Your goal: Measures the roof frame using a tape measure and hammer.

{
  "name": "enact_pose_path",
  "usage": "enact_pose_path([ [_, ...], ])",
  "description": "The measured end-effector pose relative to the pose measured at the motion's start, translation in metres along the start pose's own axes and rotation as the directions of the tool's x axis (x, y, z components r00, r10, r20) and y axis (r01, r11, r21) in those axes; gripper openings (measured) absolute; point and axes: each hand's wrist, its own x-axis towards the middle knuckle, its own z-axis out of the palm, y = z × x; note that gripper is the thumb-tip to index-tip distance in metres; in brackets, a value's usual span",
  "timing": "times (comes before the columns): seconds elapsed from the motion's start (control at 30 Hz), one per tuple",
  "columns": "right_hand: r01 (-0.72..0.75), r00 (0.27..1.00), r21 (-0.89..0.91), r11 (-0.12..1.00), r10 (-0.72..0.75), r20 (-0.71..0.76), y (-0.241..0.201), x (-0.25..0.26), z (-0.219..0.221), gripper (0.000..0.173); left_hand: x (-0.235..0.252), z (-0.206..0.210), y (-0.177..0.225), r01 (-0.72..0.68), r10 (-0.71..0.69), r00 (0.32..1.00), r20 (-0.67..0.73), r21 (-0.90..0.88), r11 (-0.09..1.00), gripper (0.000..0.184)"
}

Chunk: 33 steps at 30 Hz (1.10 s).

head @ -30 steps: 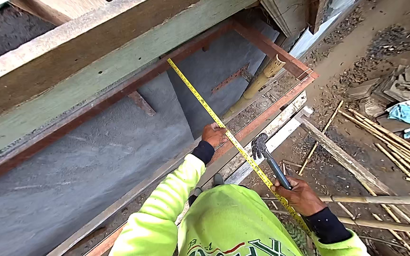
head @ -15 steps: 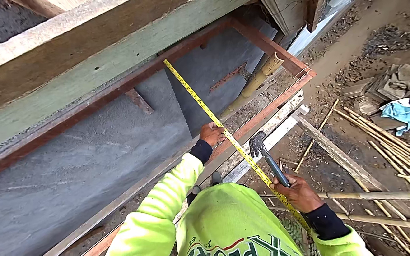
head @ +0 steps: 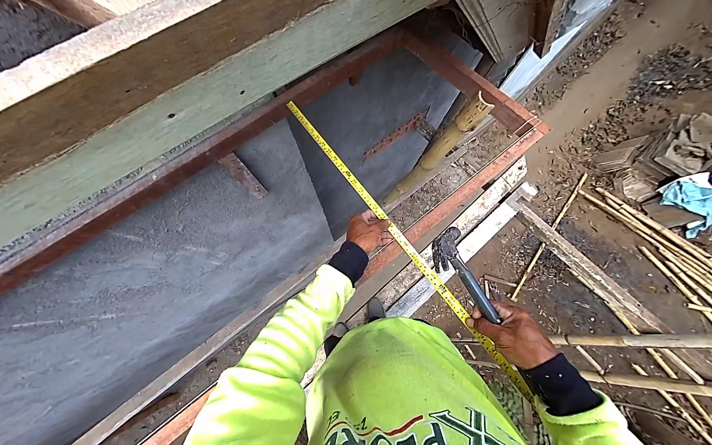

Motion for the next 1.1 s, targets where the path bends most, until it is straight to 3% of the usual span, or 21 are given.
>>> enact_pose_path([
  [0.73,-0.012,1.0,0.044,0.999,0.012,-0.018,0.003,0.003,-0.001,0.009,0.001,0.003,0.002,-0.005,0.005,1.0,0.02,0.01,1.0,0.026],
  [1.1,0.021,1.0,-0.045,0.999,-0.022,-0.012,0.002,0.007,-0.009,0.011,-0.001,0.0,0.007,0.026,-0.027,0.998,0.056,0.024,0.999,0.025],
])
